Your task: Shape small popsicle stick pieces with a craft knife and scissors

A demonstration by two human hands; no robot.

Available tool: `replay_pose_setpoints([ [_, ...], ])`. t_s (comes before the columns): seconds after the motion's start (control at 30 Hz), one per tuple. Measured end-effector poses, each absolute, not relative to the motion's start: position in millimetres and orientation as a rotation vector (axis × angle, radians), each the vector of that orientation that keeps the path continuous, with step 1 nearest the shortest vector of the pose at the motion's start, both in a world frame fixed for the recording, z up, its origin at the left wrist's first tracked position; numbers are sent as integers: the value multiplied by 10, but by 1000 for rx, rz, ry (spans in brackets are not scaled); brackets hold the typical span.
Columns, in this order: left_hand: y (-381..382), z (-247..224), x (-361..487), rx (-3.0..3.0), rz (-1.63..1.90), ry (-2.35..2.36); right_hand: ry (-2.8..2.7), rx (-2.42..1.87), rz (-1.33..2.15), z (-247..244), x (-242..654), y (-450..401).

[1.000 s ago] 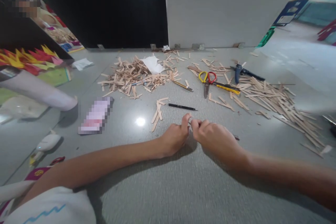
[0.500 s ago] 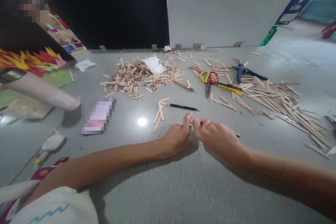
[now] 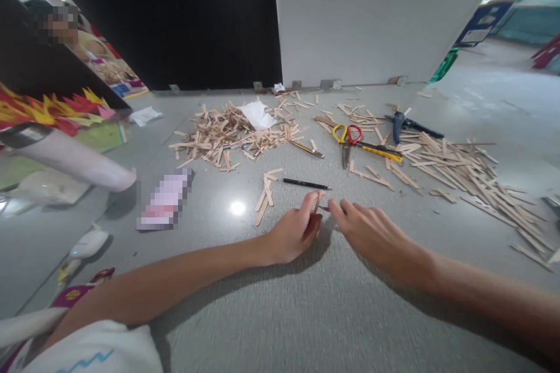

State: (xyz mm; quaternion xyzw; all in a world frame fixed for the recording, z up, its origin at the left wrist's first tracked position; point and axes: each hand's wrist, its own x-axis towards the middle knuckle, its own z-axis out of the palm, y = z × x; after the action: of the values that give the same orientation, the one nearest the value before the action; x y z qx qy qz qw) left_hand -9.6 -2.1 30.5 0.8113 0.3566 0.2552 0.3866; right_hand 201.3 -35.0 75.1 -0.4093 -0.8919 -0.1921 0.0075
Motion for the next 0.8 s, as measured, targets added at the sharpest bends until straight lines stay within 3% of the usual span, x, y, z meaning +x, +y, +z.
replay_pose_setpoints([
  [0.17, -1, 356, -83, 1794, 743, 851, -2748, -1224, -97, 885, 2161, -275],
  [0.27, 7, 359, -85, 1650, 736, 838, -2767, -1261, 20, 1007, 2192, -201],
  [0.47, 8, 382, -99, 1532, 740, 784, -2725, -1281, 36, 1155, 2239, -183],
  [0.8, -10, 390, -104, 1594, 753, 675, -2635, -953, -196, 1398, 2318, -333],
])
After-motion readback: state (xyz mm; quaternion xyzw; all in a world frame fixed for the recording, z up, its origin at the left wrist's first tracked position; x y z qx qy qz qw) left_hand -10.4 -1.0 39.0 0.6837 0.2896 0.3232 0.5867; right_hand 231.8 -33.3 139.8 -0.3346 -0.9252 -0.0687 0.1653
